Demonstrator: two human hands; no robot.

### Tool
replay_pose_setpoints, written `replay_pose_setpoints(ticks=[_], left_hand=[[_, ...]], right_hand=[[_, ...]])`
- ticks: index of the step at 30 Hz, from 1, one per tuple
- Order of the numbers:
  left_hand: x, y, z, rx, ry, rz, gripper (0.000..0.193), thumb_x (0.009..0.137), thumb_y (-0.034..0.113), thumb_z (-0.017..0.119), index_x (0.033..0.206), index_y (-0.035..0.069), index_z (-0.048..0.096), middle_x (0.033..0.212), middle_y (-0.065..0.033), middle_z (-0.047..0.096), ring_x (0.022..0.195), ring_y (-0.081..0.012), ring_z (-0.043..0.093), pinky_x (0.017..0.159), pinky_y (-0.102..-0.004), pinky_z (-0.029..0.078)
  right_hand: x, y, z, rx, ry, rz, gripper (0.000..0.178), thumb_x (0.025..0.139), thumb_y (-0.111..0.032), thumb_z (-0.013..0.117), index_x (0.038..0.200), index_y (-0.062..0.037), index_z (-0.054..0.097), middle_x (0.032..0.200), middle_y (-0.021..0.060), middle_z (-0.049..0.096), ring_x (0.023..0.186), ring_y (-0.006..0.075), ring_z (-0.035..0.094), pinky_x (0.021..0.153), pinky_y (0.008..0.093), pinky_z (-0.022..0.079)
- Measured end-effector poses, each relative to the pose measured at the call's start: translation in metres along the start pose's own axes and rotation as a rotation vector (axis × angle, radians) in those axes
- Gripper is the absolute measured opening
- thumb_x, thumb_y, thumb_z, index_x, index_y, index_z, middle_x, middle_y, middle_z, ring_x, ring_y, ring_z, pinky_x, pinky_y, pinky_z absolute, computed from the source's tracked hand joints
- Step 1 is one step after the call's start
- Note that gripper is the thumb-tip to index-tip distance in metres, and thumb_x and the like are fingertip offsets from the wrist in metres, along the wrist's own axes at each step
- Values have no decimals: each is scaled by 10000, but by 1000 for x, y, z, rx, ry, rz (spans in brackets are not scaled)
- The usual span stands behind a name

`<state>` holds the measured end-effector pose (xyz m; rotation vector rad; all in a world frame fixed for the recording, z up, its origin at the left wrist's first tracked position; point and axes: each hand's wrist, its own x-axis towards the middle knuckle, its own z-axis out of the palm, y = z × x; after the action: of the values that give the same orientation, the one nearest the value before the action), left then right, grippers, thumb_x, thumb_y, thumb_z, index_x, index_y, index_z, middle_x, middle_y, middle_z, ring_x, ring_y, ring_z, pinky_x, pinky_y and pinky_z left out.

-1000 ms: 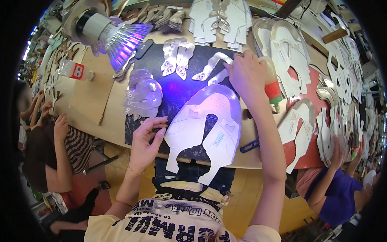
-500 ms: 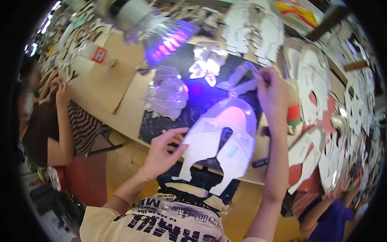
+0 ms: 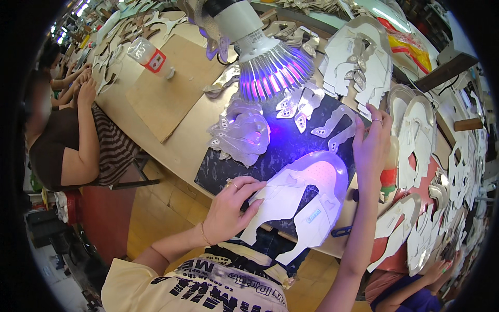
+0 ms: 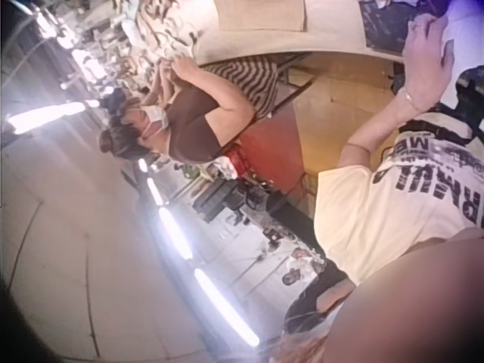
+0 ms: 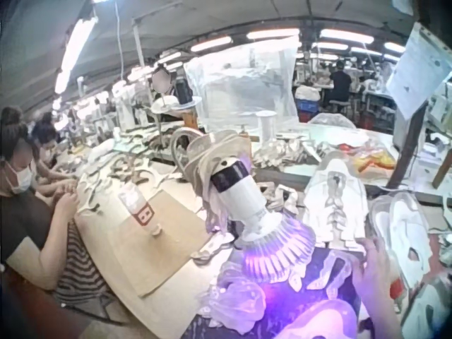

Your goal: The person applies glue to a white shoe-shaped base and attaches small transparent plastic pieces, then uses a hammer to secure them. The person repeats this process with additional pieces, arranging them on the base under a UV lamp.

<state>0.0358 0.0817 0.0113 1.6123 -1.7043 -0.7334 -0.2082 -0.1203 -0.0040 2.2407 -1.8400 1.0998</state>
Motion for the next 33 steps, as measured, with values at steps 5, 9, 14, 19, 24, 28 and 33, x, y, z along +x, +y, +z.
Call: replay_pose_setpoints(ticks=[5,9,14,19,24,28,33], left_hand=[[3,-1,-8,86,127,162,272,826,65,729,1096,59,696,1043,-89,665,957,-273,643,861,-378,500],[8,0,-22,-20,160,270,271,776,11,759,1038,71,722,1043,-78,683,928,-254,656,832,-357,517],[7,17,-51,-301,112,528,295,749,-29,694,1016,87,738,1032,-70,687,883,-237,666,762,-345,533],[2,41,-78,-871,205,683,72,830,65,636,865,90,694,964,-121,662,805,-275,659,690,-360,514],[0,50,-91,-1135,253,887,154,892,124,675,1025,196,640,898,-57,630,705,-219,612,660,-354,487],[1,59,-82,-1069,425,969,227,879,22,651,999,213,630,873,15,608,584,-145,547,595,-322,470],[-15,31,-102,-619,166,1176,518,836,325,739,1251,175,468,1158,0,547,1172,-73,395,938,-270,399]], right_hand=[[-9,-40,-11,226,-291,82,236,926,-224,690,1065,-33,700,924,92,645,703,212,592,710,362,504],[-15,-76,-3,359,-499,50,258,908,-241,709,1067,-38,701,925,111,648,764,254,627,718,377,511],[-20,-106,17,387,-578,-192,279,877,-215,713,1102,-53,682,951,160,636,858,345,632,769,439,497],[-31,-123,9,300,-699,-234,228,881,-233,711,1045,-77,681,978,131,609,931,309,596,831,435,426],[-29,-129,-7,307,-825,-183,187,885,-244,712,963,-74,707,937,111,622,900,270,588,831,407,393],[-18,-128,4,503,-818,-92,237,909,-262,704,810,-48,724,789,125,640,713,297,619,651,413,449],[-19,-127,43,417,-625,3,240,903,-274,722,944,-37,725,660,62,602,571,171,509,546,343,423]])
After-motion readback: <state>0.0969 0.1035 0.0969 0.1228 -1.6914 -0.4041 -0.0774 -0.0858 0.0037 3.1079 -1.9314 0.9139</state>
